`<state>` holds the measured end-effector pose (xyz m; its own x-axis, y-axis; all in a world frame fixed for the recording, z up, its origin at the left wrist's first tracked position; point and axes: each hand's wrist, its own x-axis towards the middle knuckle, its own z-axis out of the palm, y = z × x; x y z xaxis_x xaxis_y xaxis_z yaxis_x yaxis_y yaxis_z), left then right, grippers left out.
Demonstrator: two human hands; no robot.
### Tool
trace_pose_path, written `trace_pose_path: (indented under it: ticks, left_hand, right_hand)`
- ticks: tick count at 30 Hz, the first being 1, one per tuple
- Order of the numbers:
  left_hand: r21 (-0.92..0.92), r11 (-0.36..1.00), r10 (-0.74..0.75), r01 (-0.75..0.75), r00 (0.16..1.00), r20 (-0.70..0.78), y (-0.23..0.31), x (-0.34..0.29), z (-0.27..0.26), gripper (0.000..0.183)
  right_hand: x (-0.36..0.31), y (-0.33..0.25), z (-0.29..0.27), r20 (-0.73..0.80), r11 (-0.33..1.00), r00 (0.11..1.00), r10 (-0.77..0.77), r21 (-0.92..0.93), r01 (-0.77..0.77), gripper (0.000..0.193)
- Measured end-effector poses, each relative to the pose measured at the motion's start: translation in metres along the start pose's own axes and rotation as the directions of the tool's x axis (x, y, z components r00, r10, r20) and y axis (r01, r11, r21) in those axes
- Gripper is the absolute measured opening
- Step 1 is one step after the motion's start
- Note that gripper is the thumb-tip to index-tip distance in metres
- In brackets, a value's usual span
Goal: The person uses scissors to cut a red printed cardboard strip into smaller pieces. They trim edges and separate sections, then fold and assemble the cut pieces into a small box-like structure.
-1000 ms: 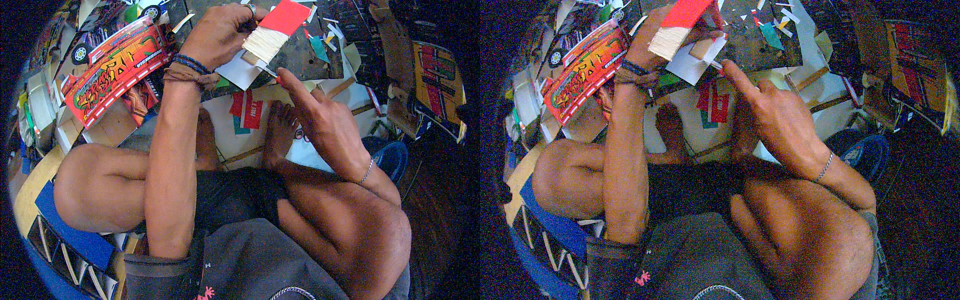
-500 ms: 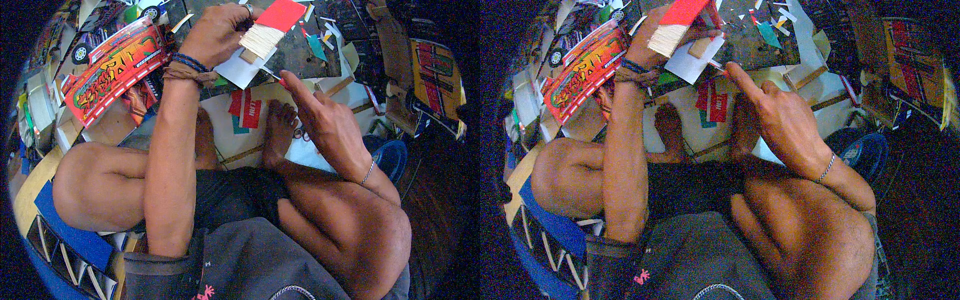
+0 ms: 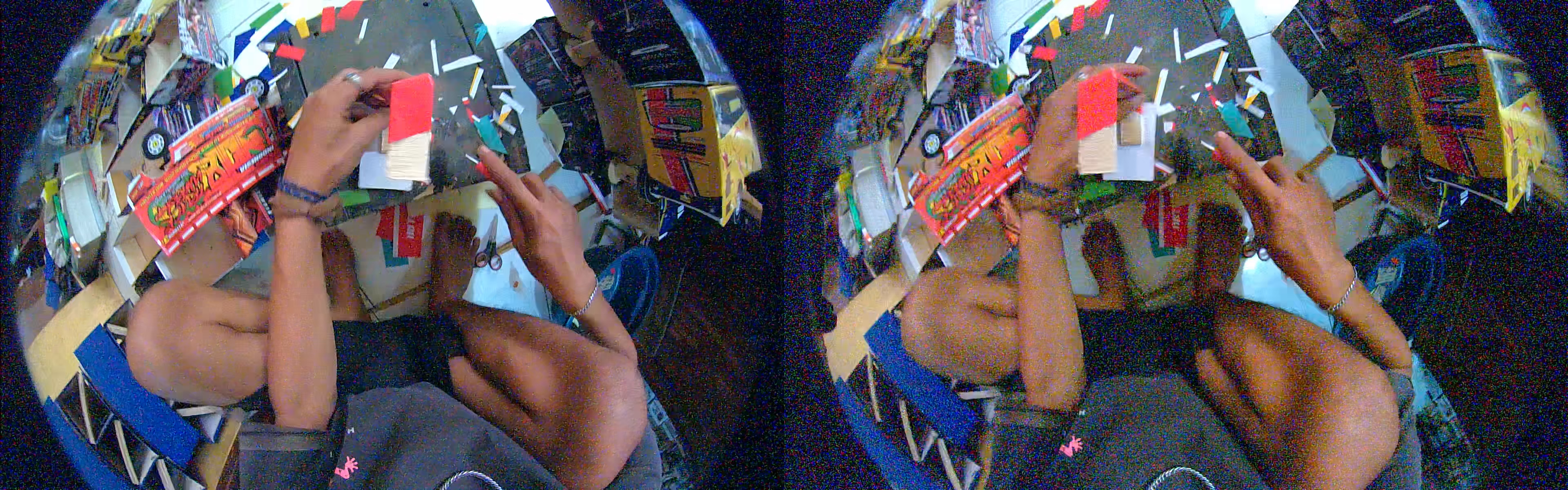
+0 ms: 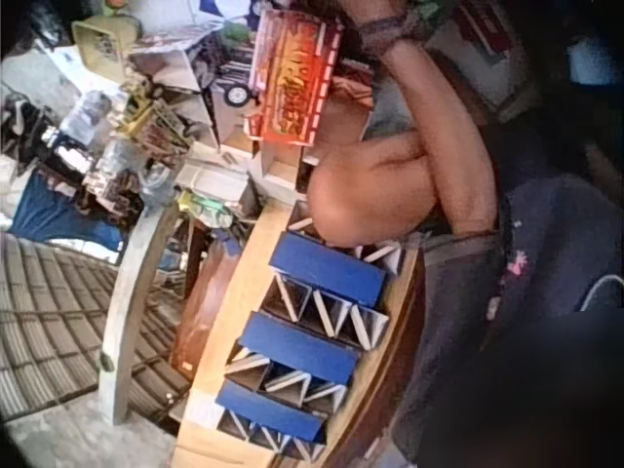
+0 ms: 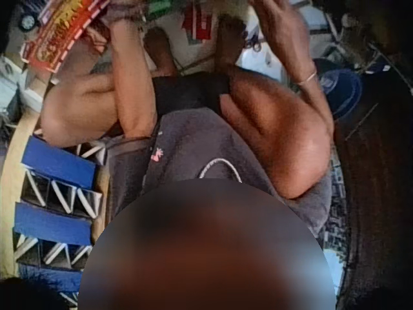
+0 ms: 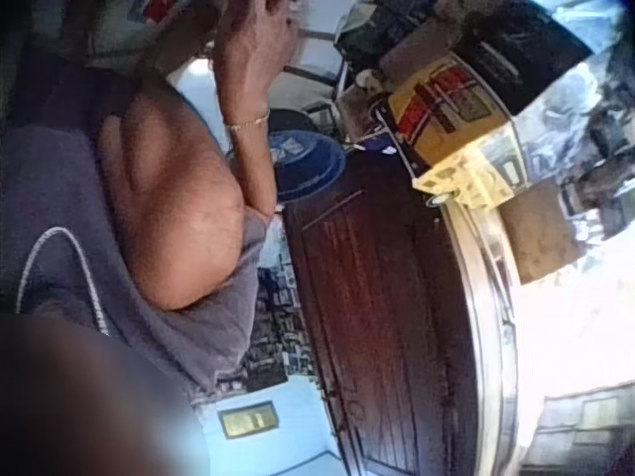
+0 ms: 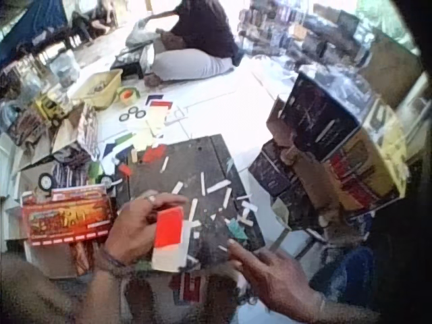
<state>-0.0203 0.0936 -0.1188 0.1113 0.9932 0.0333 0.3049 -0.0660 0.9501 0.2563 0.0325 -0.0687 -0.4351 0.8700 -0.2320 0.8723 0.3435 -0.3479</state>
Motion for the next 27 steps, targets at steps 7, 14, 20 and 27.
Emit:
trace_pose_path:
  ticks: [7,14,20,27]
  left_hand:
    - [0.307,0.944,-0.002,0.118,0.936,-0.353,0.047,-0.024,-0.004,0.023]
    - [-0.135,0.957,-0.285,0.256,0.755,-0.590,0.079,-0.067,0.010,0.017]
    - [0.173,0.968,-0.022,0.182,0.749,-0.662,0.068,-0.079,0.021,0.015]
    - [0.262,0.964,0.120,0.050,0.797,-0.592,0.060,-0.091,0.045,0.018]
  right_hand:
    - [0.055,-0.003,0.013,-0.370,0.986,0.917,-0.150,0.008,0.164,0.038]
    - [0.073,-0.020,0.009,-0.345,0.977,0.915,-0.210,-0.101,0.186,0.034]
    - [0.055,-0.029,-0.018,-0.087,0.611,0.996,-0.010,0.788,0.075,0.041]
    - [0.051,-0.049,-0.002,0.213,0.101,0.977,-0.026,0.973,-0.210,0.061]
